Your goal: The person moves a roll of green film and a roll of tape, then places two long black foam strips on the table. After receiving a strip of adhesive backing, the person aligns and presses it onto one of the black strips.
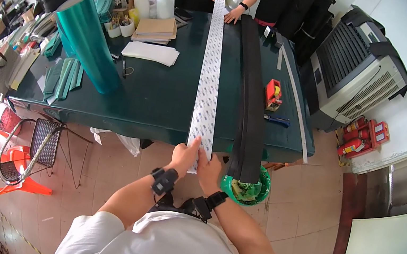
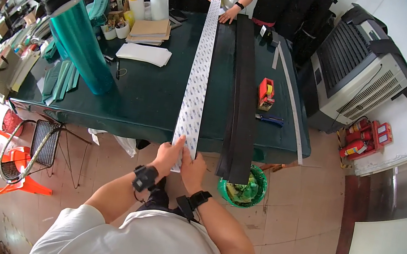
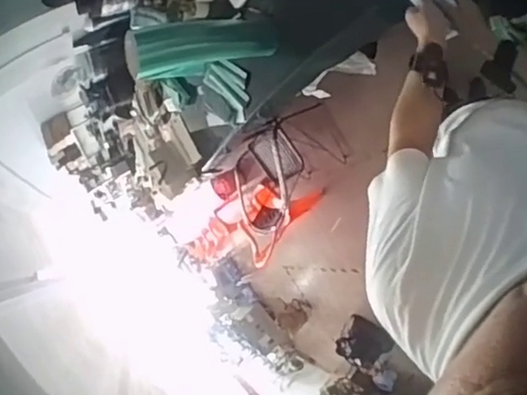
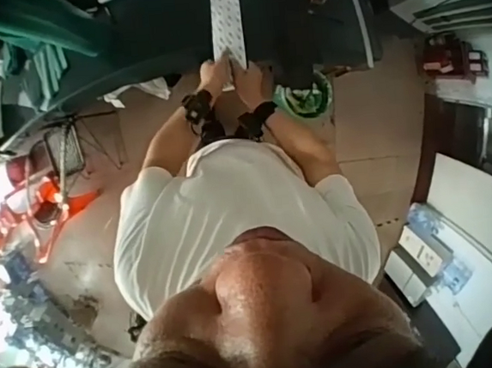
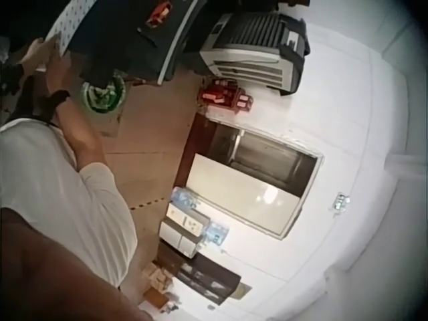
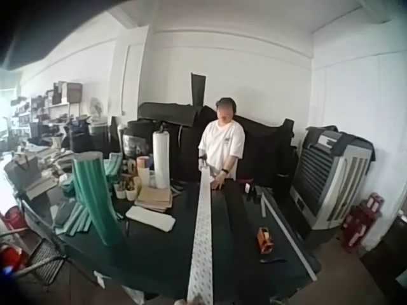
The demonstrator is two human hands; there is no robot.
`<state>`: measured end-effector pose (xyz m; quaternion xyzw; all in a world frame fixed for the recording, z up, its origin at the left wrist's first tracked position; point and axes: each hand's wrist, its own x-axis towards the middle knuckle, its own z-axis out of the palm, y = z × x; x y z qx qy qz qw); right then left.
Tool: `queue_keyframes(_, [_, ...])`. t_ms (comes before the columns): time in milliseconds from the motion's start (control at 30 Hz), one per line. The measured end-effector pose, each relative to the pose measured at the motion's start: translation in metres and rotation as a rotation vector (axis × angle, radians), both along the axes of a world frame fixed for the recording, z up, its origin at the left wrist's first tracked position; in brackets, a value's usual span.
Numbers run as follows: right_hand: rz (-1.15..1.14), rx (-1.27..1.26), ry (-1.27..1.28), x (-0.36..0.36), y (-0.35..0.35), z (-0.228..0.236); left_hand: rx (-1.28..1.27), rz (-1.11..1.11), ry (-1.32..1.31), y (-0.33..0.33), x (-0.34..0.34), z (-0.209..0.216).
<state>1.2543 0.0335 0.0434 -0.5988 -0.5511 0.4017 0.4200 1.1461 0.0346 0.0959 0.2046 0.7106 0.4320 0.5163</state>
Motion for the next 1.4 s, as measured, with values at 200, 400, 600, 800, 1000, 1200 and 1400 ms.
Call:
queue_keyframes(200, [0.117,-0.541,0.637,0.010,0.034,0.023,0.190,-0.121,0.434,-0.018,0.002,-0.037])
queue_keyframes(400, [-0.007,-0.644,0.402,0.006,0.047,0.006,0.367,-0.177,0.569,-0.032,0.015,-0.034])
queue_keyframes(600, [-0.055,-0.474,0.224,-0.006,0.033,0.026,0.451,0.003,0.618,-0.023,0.009,-0.052])
queue_keyframes(800, [-0.058,-0.343,0.249,-0.002,0.019,0.008,0.430,-0.138,1.055,0.046,-0.039,-0.074])
queue_keyframes(1000, [-0.116,-0.368,0.213,0.000,0.016,0.004,0.216,-0.339,-0.463,0.067,-0.049,-0.023])
queue_keyframes(1200, [-0.163,-0.370,0.129,0.001,0.013,0.035,0.239,-0.392,-0.322,0.083,-0.068,-0.043])
queue_keyframes(1400, [-0.233,-0.563,0.242,0.018,0.011,0.017,0.706,-0.738,1.053,0.122,-0.112,-0.073])
